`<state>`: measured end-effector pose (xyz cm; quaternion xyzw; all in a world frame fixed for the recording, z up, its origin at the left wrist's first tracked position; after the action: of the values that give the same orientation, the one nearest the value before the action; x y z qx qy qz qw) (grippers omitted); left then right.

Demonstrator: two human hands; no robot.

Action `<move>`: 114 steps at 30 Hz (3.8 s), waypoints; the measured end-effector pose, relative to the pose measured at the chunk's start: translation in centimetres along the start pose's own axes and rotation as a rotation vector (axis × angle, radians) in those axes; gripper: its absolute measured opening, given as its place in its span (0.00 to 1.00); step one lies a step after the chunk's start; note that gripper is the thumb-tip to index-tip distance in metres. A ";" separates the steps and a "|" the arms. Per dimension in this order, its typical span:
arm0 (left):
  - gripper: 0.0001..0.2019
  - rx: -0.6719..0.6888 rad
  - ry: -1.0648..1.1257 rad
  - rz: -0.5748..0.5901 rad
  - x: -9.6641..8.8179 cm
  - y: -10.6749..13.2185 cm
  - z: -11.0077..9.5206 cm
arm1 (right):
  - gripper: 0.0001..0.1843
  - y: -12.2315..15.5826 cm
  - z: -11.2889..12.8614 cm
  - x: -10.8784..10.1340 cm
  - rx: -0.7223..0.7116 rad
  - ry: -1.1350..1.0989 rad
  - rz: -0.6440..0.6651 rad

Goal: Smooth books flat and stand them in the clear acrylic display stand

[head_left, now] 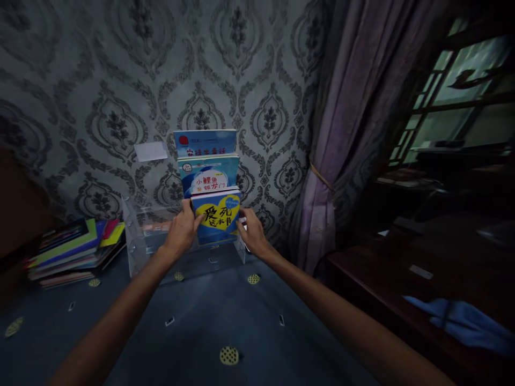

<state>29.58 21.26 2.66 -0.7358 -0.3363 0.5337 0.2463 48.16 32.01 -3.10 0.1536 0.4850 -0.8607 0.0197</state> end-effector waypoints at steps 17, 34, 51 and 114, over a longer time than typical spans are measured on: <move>0.06 -0.088 -0.079 0.105 1.9 1.2 0.3 | 0.27 -0.3 0.2 1.6 0.123 0.083 -0.085; 0.08 -0.066 -0.282 0.204 1.2 0.5 -0.5 | 0.23 -1.8 -1.1 1.5 0.114 -0.004 -0.157; 0.10 -0.041 -0.196 0.256 0.7 -0.3 -0.1 | 0.20 -1.8 0.0 1.0 0.093 0.035 -0.163; 0.31 -0.588 -0.697 0.298 -15.7 6.6 36.0 | 0.19 16.9 0.4 0.9 0.294 0.043 0.275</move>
<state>-6.36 5.24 -3.50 -0.5917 -0.4265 0.6603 -0.1790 50.31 22.87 -17.13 0.2377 0.3289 -0.9080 0.1041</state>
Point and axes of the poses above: each hand's wrist, its own y-axis away from the middle knuckle, its own x-axis out of the palm, z = x × y, the point moved 4 cm from there along -y, towards the middle knuckle, and after that the axes turned 8 degrees about -z, right-handed, at the moved point
